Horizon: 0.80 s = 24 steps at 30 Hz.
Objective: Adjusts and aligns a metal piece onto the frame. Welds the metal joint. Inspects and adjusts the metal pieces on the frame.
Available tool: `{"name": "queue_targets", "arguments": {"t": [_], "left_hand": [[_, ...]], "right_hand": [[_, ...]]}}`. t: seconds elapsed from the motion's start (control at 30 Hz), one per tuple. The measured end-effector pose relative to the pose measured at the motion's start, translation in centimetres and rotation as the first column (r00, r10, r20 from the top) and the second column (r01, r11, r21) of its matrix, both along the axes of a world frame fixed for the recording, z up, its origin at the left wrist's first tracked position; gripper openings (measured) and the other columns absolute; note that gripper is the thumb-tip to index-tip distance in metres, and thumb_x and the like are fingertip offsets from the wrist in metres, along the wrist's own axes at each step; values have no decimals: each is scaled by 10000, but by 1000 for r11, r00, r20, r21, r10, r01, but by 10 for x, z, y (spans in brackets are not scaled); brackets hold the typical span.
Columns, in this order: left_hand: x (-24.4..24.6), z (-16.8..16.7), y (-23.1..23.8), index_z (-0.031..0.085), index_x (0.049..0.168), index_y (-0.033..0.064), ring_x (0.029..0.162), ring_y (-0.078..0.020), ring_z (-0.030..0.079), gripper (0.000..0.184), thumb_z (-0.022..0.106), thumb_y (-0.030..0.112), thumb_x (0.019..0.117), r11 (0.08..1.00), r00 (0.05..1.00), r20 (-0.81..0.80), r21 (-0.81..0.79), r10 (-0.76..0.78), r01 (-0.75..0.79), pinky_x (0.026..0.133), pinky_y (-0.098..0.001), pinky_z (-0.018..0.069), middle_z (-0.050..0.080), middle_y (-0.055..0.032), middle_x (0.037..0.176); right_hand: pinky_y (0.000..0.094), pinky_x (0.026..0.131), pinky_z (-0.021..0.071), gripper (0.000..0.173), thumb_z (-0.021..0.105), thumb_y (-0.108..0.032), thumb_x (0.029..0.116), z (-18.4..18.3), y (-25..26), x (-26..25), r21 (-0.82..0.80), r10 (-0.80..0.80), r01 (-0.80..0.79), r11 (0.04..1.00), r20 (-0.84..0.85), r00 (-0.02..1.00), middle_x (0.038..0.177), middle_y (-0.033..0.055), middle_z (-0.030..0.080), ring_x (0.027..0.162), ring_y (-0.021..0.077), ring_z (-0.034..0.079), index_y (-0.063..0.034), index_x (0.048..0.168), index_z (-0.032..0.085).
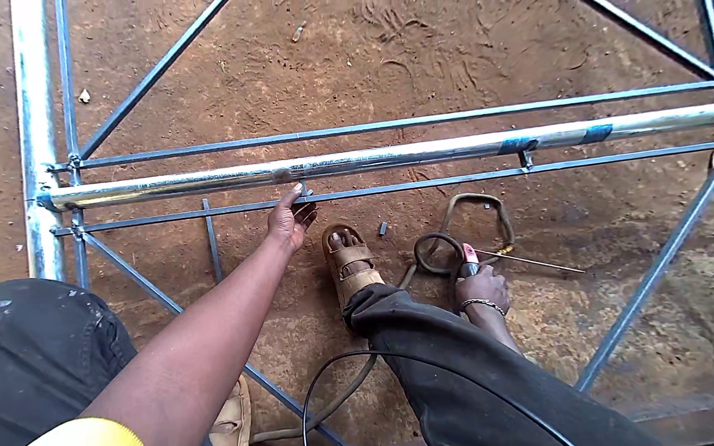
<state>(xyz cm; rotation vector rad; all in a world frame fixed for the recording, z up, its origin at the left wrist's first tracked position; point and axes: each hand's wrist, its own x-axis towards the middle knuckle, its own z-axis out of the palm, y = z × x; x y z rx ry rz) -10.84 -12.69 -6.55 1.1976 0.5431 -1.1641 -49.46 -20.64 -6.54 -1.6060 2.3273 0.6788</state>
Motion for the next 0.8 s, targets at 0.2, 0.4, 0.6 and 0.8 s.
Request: {"name": "queue_targets", "arguments": {"t": [0.2,0.4,0.6,0.8], "left_hand": [[-6,-10,-7,634,1110,41,775,-213,697,244,671,241,976,1000,999,37,16,21,-22,750,-364,608,698,-117,932],[-2,-12,-4,643,1031,33,722,-201,679,146,667,157,959,999,996,80,14,-30,29,716,-356,602,688,-109,877],[0,-14,1,657,1029,27,723,-188,687,150,706,135,937,998,993,109,15,-54,53,712,-341,609,698,-106,884],[1,-18,3,650,998,30,711,-187,685,123,687,142,965,996,985,153,-30,-78,83,720,-344,609,698,-97,858]], "right_hand": [[776,896,469,594,610,-254,993,65,5,-5,-184,48,-17,983,162,986,1334,448,505,1165,626,571,101,1435,430],[346,916,574,406,530,-137,886,160,33,-25,-423,380,379,823,906,185,1128,-27,680,1020,98,671,-152,1292,553],[273,688,585,490,797,-522,832,180,48,10,-486,488,37,873,869,-81,981,-72,705,786,91,672,-270,1229,658],[363,610,540,445,683,-506,823,165,46,70,-782,922,-494,381,360,142,800,93,697,728,172,675,-64,876,678]]}}
